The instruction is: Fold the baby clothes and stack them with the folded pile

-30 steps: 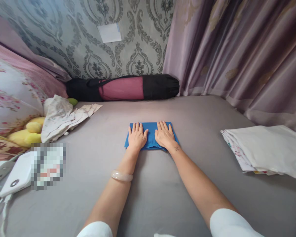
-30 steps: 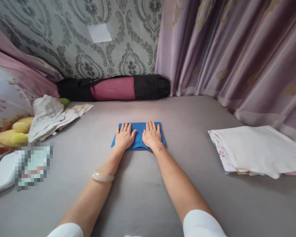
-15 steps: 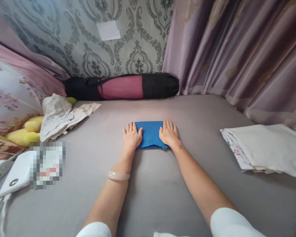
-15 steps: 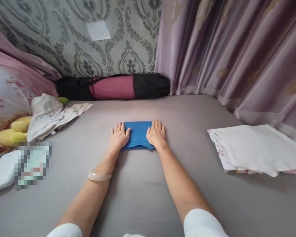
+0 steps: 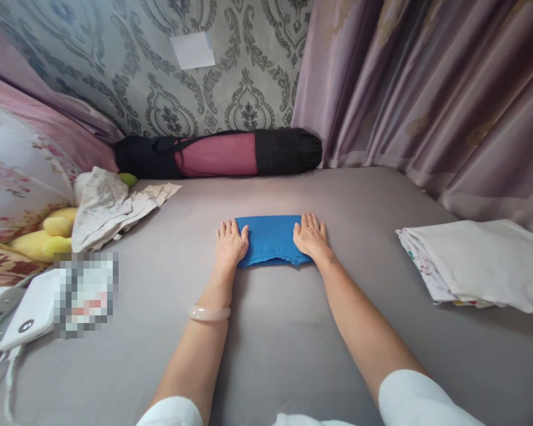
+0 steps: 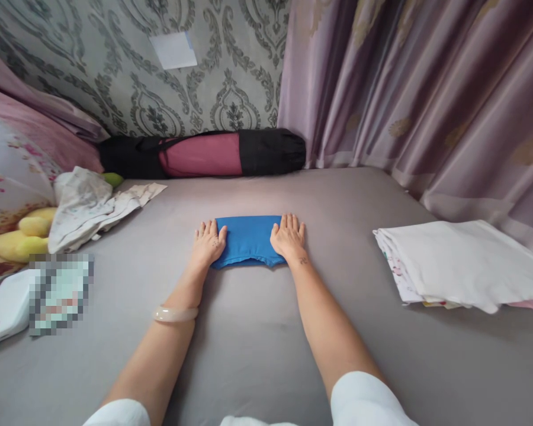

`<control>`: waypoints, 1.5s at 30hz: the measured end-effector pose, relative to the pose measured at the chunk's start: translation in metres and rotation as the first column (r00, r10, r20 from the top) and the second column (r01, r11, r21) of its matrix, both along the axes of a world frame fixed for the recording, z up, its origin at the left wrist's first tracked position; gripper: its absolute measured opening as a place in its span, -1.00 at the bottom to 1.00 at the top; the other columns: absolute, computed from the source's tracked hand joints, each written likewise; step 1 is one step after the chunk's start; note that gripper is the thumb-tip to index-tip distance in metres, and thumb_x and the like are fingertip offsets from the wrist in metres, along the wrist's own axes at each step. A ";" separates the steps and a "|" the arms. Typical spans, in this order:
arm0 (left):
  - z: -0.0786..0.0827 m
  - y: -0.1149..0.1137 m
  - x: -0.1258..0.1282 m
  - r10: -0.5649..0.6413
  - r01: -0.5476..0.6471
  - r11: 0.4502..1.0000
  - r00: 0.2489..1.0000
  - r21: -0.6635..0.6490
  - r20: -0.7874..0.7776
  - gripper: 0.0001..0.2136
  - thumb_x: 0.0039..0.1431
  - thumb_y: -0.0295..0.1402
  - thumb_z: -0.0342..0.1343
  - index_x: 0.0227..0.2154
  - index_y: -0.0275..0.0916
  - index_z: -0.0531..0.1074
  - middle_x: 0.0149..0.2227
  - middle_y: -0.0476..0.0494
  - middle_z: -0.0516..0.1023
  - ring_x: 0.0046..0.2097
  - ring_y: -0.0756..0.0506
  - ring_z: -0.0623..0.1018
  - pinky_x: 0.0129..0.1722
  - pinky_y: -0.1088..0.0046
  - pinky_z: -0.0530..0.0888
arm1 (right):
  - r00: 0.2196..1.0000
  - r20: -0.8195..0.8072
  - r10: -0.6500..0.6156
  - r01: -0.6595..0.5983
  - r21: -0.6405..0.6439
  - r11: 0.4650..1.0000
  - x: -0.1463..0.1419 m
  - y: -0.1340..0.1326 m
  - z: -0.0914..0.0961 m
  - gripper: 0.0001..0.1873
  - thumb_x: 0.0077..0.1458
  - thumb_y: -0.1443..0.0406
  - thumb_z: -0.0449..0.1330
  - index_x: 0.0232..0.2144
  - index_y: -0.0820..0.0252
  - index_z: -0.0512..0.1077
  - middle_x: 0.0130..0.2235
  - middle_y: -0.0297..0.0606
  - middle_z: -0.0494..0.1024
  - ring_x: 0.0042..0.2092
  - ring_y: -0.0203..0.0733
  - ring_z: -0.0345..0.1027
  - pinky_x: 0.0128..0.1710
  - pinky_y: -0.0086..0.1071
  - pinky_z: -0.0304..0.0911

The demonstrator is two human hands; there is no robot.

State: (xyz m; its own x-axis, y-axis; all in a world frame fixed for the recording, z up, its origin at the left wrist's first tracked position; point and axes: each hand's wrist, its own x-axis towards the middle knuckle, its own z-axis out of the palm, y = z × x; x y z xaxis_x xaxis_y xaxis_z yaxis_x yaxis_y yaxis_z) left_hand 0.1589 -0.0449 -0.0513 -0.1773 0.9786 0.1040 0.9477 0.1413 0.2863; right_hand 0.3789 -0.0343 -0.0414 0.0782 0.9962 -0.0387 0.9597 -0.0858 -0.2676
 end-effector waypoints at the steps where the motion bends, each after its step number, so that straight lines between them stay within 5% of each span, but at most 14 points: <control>1: 0.000 0.000 0.000 0.002 -0.002 1.000 1.000 -0.003 0.003 -0.37 0.33 -0.07 -0.32 0.29 -0.43 0.14 0.33 -0.39 0.15 0.37 -0.32 0.08 0.32 0.04 0.05 | 1.000 -0.001 -0.002 0.002 -0.001 1.000 0.000 0.000 0.000 -0.34 0.33 0.19 -0.32 0.34 0.48 -0.03 0.38 -0.02 -0.04 0.40 0.00 -0.27 0.34 0.00 -0.31; 5: 0.003 -0.001 0.000 0.004 -0.003 1.000 1.000 0.015 -0.015 -0.37 0.34 -0.09 -0.33 0.28 -0.44 0.16 0.32 -0.39 0.17 0.36 -0.32 0.09 0.32 0.00 0.04 | 1.000 0.012 0.000 -0.001 0.046 0.999 -0.003 -0.002 0.006 -0.34 0.33 0.20 -0.30 0.34 0.49 -0.01 0.38 -0.01 -0.04 0.40 0.00 -0.27 0.34 0.00 -0.31; 10: 0.009 -0.005 0.008 0.013 0.014 0.980 0.991 0.200 -0.133 -0.38 0.36 -0.13 -0.38 0.26 -0.50 0.18 0.31 -0.41 0.19 0.38 -0.27 0.08 0.35 0.05 -0.06 | 0.996 0.056 0.071 -0.080 0.176 0.981 -0.013 -0.006 0.009 -0.36 0.32 0.23 -0.29 0.34 0.49 -0.01 0.39 -0.04 -0.04 0.40 -0.04 -0.26 0.35 -0.08 -0.31; 15: 0.005 -0.006 0.013 -0.068 0.071 0.997 0.990 0.022 -0.122 -0.39 0.36 -0.11 -0.35 0.28 -0.46 0.15 0.32 -0.39 0.16 0.36 -0.28 0.13 0.33 0.05 0.01 | 0.994 0.063 0.085 -0.090 0.089 0.992 -0.016 -0.006 -0.002 -0.35 0.32 0.20 -0.26 0.33 0.50 0.01 0.37 -0.01 0.01 0.38 -0.01 -0.18 0.33 -0.10 -0.21; 21: 0.004 -0.005 0.012 -0.079 0.079 0.997 0.994 -0.002 -0.074 -0.39 0.35 -0.10 -0.32 0.28 -0.44 0.14 0.33 -0.38 0.13 0.36 -0.29 0.12 0.33 -0.01 -0.01 | 0.996 0.053 0.076 -0.081 0.088 0.993 -0.016 -0.007 0.003 -0.36 0.32 0.21 -0.27 0.33 0.50 0.01 0.38 -0.02 0.00 0.38 0.00 -0.19 0.34 -0.07 -0.24; 26: 0.015 -0.004 0.014 -0.038 0.026 0.960 0.998 0.280 0.039 -0.48 0.37 -0.15 -0.30 0.21 -0.34 0.26 0.27 -0.35 0.28 0.34 -0.23 0.18 0.34 0.03 -0.04 | 0.990 0.057 0.129 -0.137 0.187 0.973 -0.032 -0.016 0.012 -0.35 0.33 0.20 -0.27 0.34 0.49 -0.02 0.39 -0.02 -0.04 0.39 -0.03 -0.24 0.35 -0.07 -0.30; 30: 0.020 0.001 0.008 -0.032 -0.083 0.924 0.956 0.373 0.293 -0.55 0.36 -0.21 -0.25 0.11 -0.36 0.34 0.18 -0.39 0.40 0.27 -0.25 0.31 0.29 0.06 0.12 | 0.982 0.088 0.165 -0.174 0.115 0.978 -0.041 -0.022 0.005 -0.35 0.34 0.19 -0.24 0.33 0.52 -0.01 0.38 0.01 -0.02 0.39 -0.01 -0.23 0.35 -0.08 -0.33; 37: 0.011 0.017 -0.019 -0.021 -0.394 0.849 0.641 0.352 0.767 -0.63 0.34 -0.13 -0.19 -0.24 -0.25 0.44 -0.11 -0.32 0.56 0.08 -0.21 0.49 0.18 0.19 0.31 | 0.979 0.106 0.173 -0.186 0.127 0.974 -0.044 -0.026 0.006 -0.35 0.34 0.20 -0.24 0.32 0.54 0.01 0.37 0.04 0.00 0.39 0.01 -0.22 0.35 -0.05 -0.34; 41: 0.005 0.025 -0.032 -0.034 -0.526 0.817 0.364 0.235 0.931 -0.60 0.33 -0.08 -0.19 -0.21 -0.27 0.43 -0.04 -0.35 0.53 0.08 -0.17 0.50 0.13 0.24 0.37 | 0.958 0.096 0.270 -0.284 0.200 0.938 -0.060 -0.035 0.009 -0.35 0.34 0.18 -0.26 0.34 0.49 -0.02 0.39 -0.01 -0.09 0.41 -0.04 -0.31 0.36 -0.08 -0.38; 45: 0.005 0.027 -0.043 -0.045 -0.582 0.806 0.116 0.105 0.992 -0.57 0.32 -0.03 -0.20 -0.17 -0.25 0.42 0.00 -0.36 0.52 0.08 -0.16 0.52 0.07 0.25 0.42 | 0.942 0.077 0.325 -0.332 0.104 0.937 -0.073 -0.042 0.003 -0.34 0.34 0.16 -0.25 0.35 0.49 -0.03 0.40 -0.01 -0.10 0.41 -0.03 -0.31 0.36 -0.07 -0.37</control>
